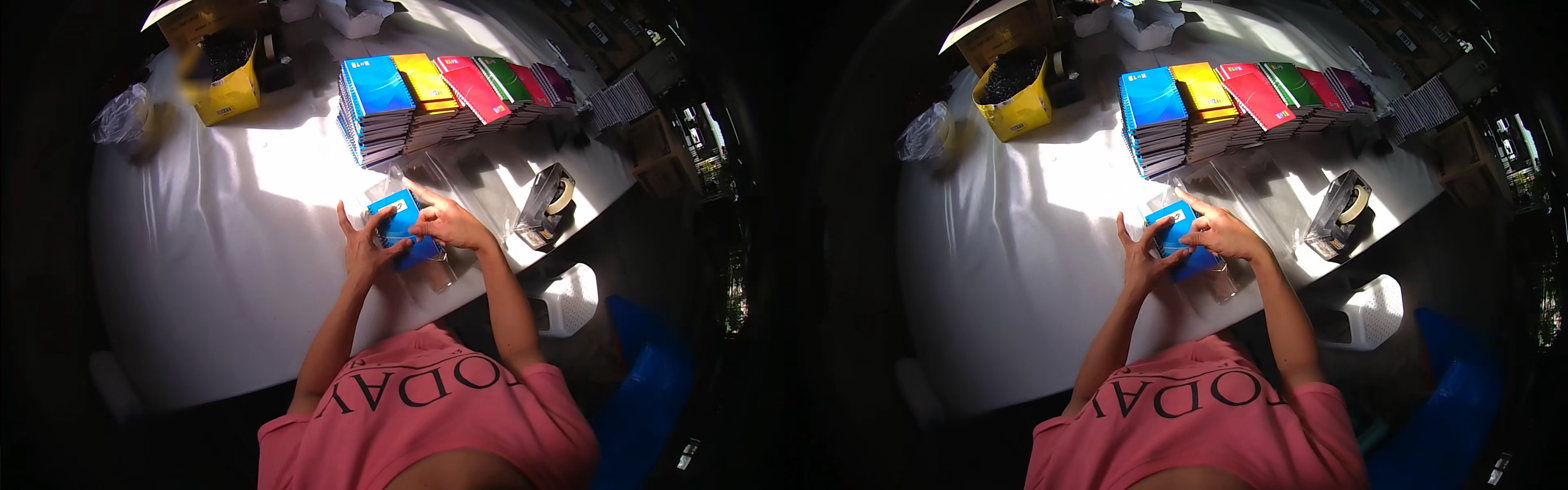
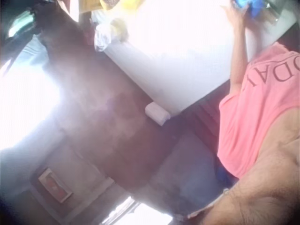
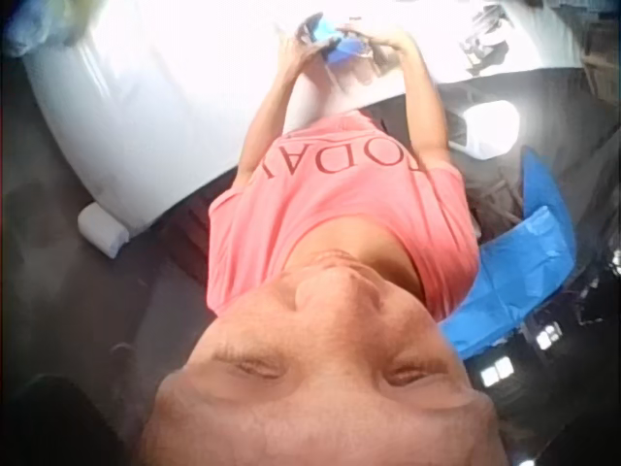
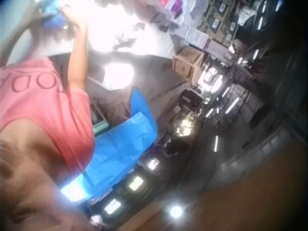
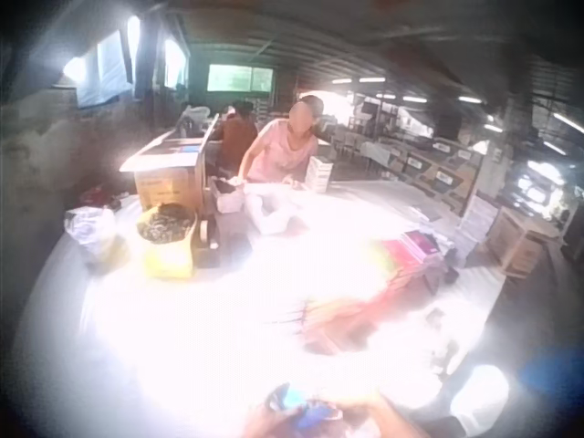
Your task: The person places small notebooks into plastic bags, seals the bags using adhesive tape from a dispenser, and stacks the packaged notebooks onto a pile.
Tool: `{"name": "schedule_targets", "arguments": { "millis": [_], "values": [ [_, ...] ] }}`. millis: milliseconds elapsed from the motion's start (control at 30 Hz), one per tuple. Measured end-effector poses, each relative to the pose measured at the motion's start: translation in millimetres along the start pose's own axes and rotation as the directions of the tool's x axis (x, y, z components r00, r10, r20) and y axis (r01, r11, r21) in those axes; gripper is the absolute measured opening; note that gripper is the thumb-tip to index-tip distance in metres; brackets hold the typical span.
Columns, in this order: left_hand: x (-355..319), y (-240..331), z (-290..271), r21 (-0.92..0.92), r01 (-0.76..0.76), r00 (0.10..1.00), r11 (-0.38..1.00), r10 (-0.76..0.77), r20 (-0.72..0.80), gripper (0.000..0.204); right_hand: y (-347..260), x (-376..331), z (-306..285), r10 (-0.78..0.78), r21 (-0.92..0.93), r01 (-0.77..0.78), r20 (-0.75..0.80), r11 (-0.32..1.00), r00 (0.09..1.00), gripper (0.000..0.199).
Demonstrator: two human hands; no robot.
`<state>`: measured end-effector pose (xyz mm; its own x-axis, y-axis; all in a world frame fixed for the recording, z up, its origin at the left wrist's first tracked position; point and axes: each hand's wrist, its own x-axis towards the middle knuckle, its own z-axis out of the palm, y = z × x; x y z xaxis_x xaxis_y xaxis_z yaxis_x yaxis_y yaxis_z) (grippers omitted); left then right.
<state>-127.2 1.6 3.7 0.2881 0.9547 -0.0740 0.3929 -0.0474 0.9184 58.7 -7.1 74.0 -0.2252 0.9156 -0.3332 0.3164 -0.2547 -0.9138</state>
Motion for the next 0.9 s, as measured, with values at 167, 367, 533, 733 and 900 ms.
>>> {"name": "schedule_targets", "arguments": {
  "millis": [167, 367, 533, 733, 900],
  "values": [
    [-3, -5, 2, 0.062, -0.003, 0.999, 0.998, 0.006, -0.05, 0.068, -27, 42, 19, 0.139, -0.527, -0.176, -0.109, 0.832, 0.984, 0.106],
    [-1, -8, 0, 0.136, 0.069, 0.998, 0.988, -0.07, 0.0, 0.08, -15, 23, 3, 0.106, -0.652, -0.296, -0.314, 0.699, 0.943, 0.121],
    [-15, -2, 22, -0.54, -0.054, 0.999, 0.84, 0.046, -0.028, 0.139, 80, 18, -2, 0.017, -0.03, -0.019, -0.081, 0.999, 0.997, 0.099],
    [-57, 11, 46, -0.386, -0.433, 0.897, 0.815, 0.346, -0.275, 0.147, 67, -32, 25, -0.391, 0.195, 0.458, -0.303, 0.868, 0.869, 0.101],
    [-75, -13, 76, -0.231, -0.402, 0.91, 0.886, 0.359, -0.206, 0.137, 86, -40, 33, -0.368, 0.161, 0.408, -0.23, 0.899, 0.901, 0.104]
  ]
}}
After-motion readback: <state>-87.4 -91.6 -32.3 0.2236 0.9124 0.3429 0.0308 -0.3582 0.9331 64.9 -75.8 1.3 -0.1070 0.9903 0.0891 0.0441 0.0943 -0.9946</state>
